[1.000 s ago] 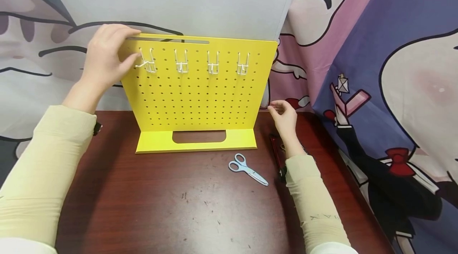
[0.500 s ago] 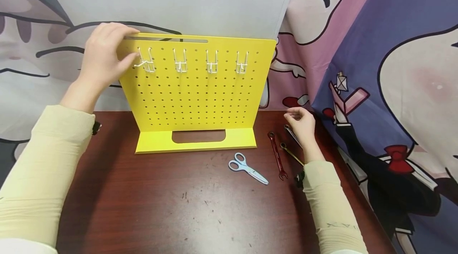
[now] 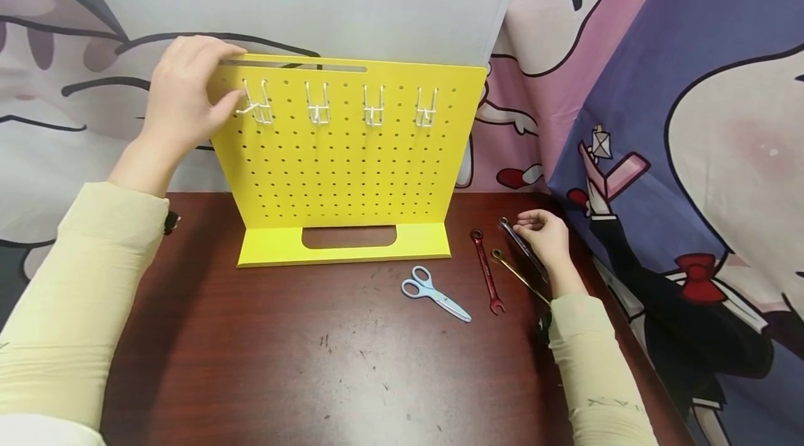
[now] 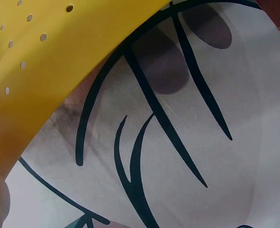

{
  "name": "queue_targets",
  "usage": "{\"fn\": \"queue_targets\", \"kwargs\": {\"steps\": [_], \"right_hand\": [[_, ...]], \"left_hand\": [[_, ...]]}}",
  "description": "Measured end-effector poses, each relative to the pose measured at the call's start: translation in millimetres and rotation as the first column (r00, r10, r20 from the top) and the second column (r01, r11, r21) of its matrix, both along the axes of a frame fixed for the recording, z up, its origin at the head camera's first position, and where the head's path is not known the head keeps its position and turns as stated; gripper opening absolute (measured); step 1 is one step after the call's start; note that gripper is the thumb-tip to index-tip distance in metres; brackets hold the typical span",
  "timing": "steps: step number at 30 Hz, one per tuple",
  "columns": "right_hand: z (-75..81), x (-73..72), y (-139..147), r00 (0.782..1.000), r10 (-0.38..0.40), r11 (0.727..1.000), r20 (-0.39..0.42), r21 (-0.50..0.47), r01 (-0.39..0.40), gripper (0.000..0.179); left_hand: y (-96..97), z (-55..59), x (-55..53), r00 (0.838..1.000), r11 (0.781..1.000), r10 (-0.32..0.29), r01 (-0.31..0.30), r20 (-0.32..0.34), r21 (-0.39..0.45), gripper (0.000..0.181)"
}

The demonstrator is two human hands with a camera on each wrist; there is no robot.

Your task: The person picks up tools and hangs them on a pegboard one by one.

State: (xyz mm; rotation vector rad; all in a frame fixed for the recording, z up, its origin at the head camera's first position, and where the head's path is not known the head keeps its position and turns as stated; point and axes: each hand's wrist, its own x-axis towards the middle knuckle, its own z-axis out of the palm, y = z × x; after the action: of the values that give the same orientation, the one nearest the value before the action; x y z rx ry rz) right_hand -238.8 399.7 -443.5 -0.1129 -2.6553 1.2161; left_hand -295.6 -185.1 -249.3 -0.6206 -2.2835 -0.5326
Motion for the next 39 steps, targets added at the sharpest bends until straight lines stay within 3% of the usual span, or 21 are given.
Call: {"fn": "queue_targets", "kwargs": {"steps": [11, 18, 28, 39], "right_hand": [[-17.9, 3.4, 20, 0.989, 0.07, 0.996, 0.127, 0.049, -0.077, 0.03], [-22.0, 3.1, 25, 0.986, 0.083, 0.994, 0.148, 0.059, -0.093, 0.031], [-26.4, 1.1, 29, 0.974, 0.118, 0.993, 0.195, -0.024, -0.116, 0.036], [-25.4, -1.9, 30, 0.965, 0.124, 0.992, 0.232, -0.017, -0.124, 0.036]], "left_hand": [[0.0, -0.9, -0.1, 1.0, 1.0, 0.0, 0.0, -0.003, -0.003, 0.046], [0.1, -2.4, -1.4, 1.0, 1.0, -0.011, 0.011, -0.021, -0.004, 0.046], [-0.7, -3.4, -2.2, 0.999, 1.0, -0.022, 0.022, -0.037, 0.0, 0.046], [-1.3, -3.1, -2.0, 0.999, 1.0, -0.026, 0.026, -0.034, -0.002, 0.046]]}}
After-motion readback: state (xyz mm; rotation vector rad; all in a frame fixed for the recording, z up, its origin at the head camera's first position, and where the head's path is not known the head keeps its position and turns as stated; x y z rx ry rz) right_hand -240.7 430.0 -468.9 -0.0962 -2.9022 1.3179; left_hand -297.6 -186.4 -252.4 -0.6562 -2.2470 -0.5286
